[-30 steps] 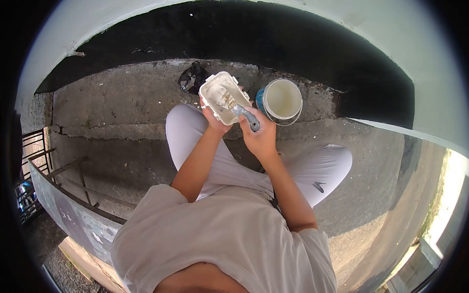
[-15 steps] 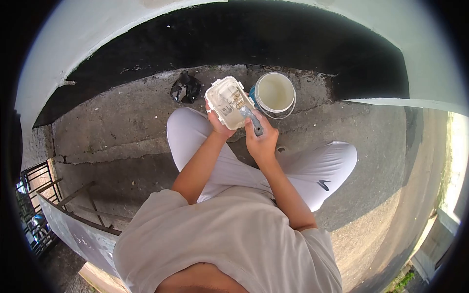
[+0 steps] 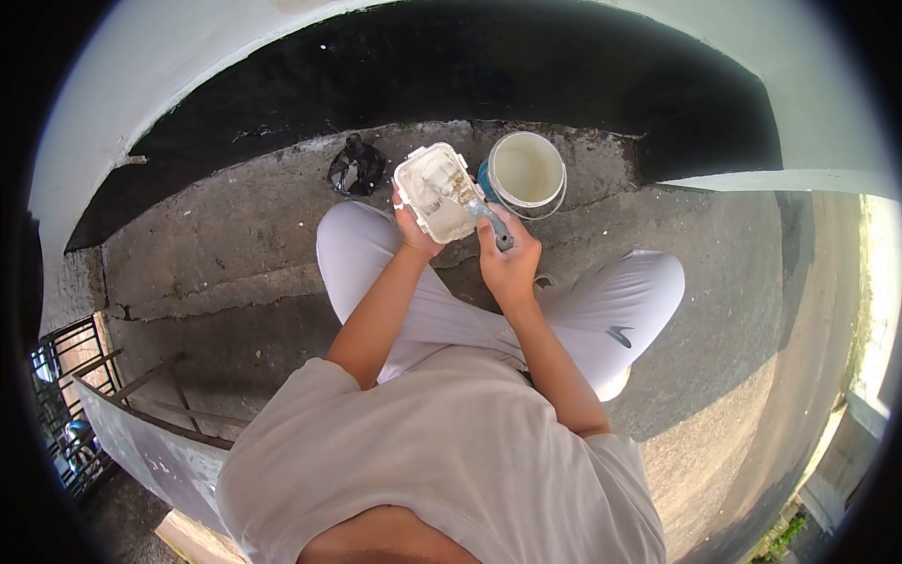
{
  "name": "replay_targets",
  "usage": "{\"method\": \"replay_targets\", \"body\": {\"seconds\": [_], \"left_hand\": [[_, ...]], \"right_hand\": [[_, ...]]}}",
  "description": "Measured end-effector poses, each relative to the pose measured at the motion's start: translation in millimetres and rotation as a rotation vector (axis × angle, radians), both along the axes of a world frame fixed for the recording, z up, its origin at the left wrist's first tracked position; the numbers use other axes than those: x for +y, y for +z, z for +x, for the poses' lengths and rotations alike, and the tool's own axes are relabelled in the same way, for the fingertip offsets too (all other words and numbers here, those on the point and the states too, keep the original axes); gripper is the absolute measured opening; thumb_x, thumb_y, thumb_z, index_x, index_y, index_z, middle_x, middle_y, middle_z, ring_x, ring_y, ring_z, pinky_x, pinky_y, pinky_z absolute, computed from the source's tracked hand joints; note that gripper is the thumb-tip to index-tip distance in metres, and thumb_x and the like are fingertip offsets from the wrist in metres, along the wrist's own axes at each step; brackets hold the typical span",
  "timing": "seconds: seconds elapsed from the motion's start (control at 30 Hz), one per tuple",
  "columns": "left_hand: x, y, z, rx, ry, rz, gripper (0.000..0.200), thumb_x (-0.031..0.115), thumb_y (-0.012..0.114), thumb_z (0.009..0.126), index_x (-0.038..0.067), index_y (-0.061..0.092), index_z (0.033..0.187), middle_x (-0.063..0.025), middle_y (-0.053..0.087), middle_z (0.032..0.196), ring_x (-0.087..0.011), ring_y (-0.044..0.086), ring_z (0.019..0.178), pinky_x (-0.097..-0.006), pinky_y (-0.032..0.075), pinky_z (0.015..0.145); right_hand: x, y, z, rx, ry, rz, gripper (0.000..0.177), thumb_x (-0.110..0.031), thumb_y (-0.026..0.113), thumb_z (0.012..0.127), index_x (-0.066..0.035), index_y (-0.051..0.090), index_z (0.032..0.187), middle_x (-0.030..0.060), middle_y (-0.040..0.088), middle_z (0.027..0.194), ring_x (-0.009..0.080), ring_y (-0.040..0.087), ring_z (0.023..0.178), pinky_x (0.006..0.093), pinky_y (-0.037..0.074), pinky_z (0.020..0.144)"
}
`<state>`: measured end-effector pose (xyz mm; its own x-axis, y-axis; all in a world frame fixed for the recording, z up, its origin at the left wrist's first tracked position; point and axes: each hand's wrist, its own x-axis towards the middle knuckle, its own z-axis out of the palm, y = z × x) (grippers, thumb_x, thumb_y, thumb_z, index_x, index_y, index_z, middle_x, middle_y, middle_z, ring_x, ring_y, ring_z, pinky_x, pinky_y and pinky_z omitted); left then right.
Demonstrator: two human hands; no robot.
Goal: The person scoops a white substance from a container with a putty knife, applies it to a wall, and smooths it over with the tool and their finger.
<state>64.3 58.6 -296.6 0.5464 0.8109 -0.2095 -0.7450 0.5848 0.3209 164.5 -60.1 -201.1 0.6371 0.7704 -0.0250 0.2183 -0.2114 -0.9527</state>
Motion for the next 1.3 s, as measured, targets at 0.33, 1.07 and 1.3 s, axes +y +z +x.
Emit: {"method": "replay_targets", "body": {"seconds": [0.33,1.07,1.3], "left_hand": [[-6,4,5,0.138,0.124,-0.099,0.089,0.078,0.034,0.092,0.012,0.046,0.149,-0.0152,0.060,0.138,-0.0379,0.062,0.121,-0.0556,0.051,0.103],[-7,-6,-4,0.028,0.092,-0.050,0.088,0.077,0.035,0.092,0.012,0.043,0.152,-0.0172,0.057,0.142,-0.0402,0.060,0.125,-0.0562,0.049,0.106],[-11,7,2,0.141,0.147,-0.020,0.091,0.079,0.037,0.090,0.013,0.042,0.153,-0.0174,0.055,0.145,-0.0400,0.059,0.126,-0.0563,0.048,0.107]], "right_hand": [[2,1,-15,-0.062,-0.034,0.084,0.030,-0.017,0.073,0.093,0.004,0.072,0.114,0.0120,0.075,0.099,0.0139,0.067,0.091,0.0293,0.052,0.084],[-5,-7,-20,0.083,-0.040,0.043,0.031,-0.016,0.072,0.095,0.005,0.071,0.117,0.0011,0.069,0.088,0.0049,0.055,0.078,0.0221,0.046,0.068],[-14,-14,-20,0.121,-0.016,0.040,0.032,-0.015,0.071,0.096,0.004,0.070,0.121,0.0004,0.065,0.079,0.0034,0.050,0.058,0.0227,0.040,0.052]]}}
